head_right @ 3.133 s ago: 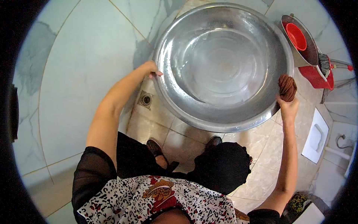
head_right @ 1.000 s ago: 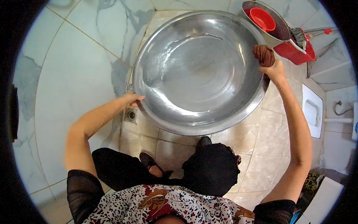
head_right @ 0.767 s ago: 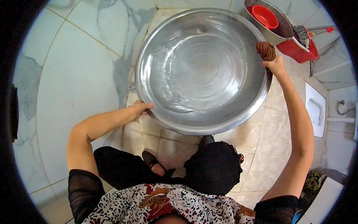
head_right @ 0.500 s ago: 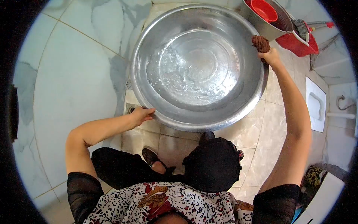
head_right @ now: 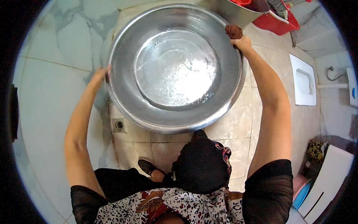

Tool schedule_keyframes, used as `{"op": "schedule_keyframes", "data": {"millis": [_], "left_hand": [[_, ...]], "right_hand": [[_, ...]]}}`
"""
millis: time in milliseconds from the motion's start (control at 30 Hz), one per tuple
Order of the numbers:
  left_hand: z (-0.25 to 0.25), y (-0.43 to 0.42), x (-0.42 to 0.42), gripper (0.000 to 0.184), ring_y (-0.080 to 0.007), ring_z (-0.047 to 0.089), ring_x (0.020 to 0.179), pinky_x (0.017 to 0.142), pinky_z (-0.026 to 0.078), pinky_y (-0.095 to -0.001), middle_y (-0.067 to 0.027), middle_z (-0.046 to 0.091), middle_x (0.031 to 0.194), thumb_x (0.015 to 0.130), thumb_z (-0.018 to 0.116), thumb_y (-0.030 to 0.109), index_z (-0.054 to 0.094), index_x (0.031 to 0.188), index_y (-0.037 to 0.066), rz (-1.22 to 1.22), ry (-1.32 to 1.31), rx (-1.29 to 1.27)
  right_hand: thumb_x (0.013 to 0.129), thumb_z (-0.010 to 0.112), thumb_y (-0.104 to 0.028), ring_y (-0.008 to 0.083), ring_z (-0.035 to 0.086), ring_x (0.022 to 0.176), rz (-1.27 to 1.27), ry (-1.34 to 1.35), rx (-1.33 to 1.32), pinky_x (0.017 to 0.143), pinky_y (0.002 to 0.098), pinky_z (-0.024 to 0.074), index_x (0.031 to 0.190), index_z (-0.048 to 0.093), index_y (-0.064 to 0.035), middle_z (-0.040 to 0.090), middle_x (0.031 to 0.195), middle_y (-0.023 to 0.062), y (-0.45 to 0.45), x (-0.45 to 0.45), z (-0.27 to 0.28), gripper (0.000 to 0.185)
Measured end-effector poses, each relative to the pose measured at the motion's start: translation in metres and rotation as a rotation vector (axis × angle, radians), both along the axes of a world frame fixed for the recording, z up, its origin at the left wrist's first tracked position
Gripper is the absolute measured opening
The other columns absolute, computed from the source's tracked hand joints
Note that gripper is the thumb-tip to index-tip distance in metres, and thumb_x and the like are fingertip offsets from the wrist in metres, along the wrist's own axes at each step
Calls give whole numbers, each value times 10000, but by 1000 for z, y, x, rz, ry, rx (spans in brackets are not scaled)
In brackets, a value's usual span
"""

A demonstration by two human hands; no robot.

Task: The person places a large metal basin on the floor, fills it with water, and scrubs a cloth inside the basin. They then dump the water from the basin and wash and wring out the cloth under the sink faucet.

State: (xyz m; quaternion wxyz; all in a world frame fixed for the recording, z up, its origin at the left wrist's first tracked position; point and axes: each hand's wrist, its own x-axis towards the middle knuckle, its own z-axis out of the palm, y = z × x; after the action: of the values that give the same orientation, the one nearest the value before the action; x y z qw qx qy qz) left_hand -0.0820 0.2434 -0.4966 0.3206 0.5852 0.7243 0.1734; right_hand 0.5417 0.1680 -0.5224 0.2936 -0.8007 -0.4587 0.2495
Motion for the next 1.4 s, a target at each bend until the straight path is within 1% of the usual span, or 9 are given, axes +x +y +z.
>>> {"op": "schedule_keyframes", "data": {"millis": [233,300,567,833,1000,1033,1167,1267,1400], "left_hand": [[-30,76,8,591,-321,604,891,758,462,-386,-238,604,966,705,693,387,537,1035,-78,-141,340,-41],[-23,76,13,526,-341,600,895,755,467,-396,-235,612,941,702,695,356,564,987,-67,-156,458,-94],[-9,24,8,287,-253,586,437,368,458,-348,-179,592,620,715,701,138,563,782,-105,-317,253,-284],[-17,-159,28,489,-236,631,649,462,511,-320,-161,600,789,749,693,194,424,1058,-75,-137,-441,-771],[52,-163,74,474,-185,607,650,496,492,-276,-88,597,803,801,639,242,425,1120,-34,-590,42,-1151],[57,-161,76,474,-185,607,650,496,492,-276,-88,597,803,801,639,242,425,1120,-34,-586,40,-1157],[46,-148,106,358,-135,545,789,710,444,-251,-67,583,870,777,666,248,538,1008,7,-298,-370,315],[43,-141,117,250,-132,524,825,763,414,-266,-57,572,894,758,672,148,559,944,24,-174,-667,-331],[37,-123,97,100,-138,525,712,660,429,-254,-33,572,793,748,646,61,552,776,46,107,-781,-306]], "right_hand": [[554,729,-326,279,636,686,-118,-300,-51,626,368,490,727,653,29,634,725,193,-7,-36,7,402],[567,741,-325,277,640,726,5,-825,154,672,369,501,788,641,37,628,771,215,-8,-65,5,435],[596,774,-301,218,633,793,285,217,52,761,302,496,929,592,24,644,845,162,-44,-247,23,500],[580,800,-294,265,591,878,362,542,10,798,324,465,1018,532,35,604,939,179,-116,-358,4,610],[569,800,-232,293,564,859,299,507,-41,779,335,453,1016,469,60,556,909,193,-128,-367,30,628],[569,800,-232,293,564,859,301,509,-48,779,335,453,1016,469,60,556,909,193,-127,-368,36,628],[566,764,-176,376,515,885,252,518,-74,784,380,446,984,446,94,486,964,255,-124,-375,56,591],[583,746,-162,378,469,962,359,411,-264,826,387,420,1036,396,97,447,1032,266,-133,-391,62,628],[625,757,-286,421,246,1230,413,435,-34,1015,388,278,1277,153,120,240,1288,317,-147,-408,66,977]]}}
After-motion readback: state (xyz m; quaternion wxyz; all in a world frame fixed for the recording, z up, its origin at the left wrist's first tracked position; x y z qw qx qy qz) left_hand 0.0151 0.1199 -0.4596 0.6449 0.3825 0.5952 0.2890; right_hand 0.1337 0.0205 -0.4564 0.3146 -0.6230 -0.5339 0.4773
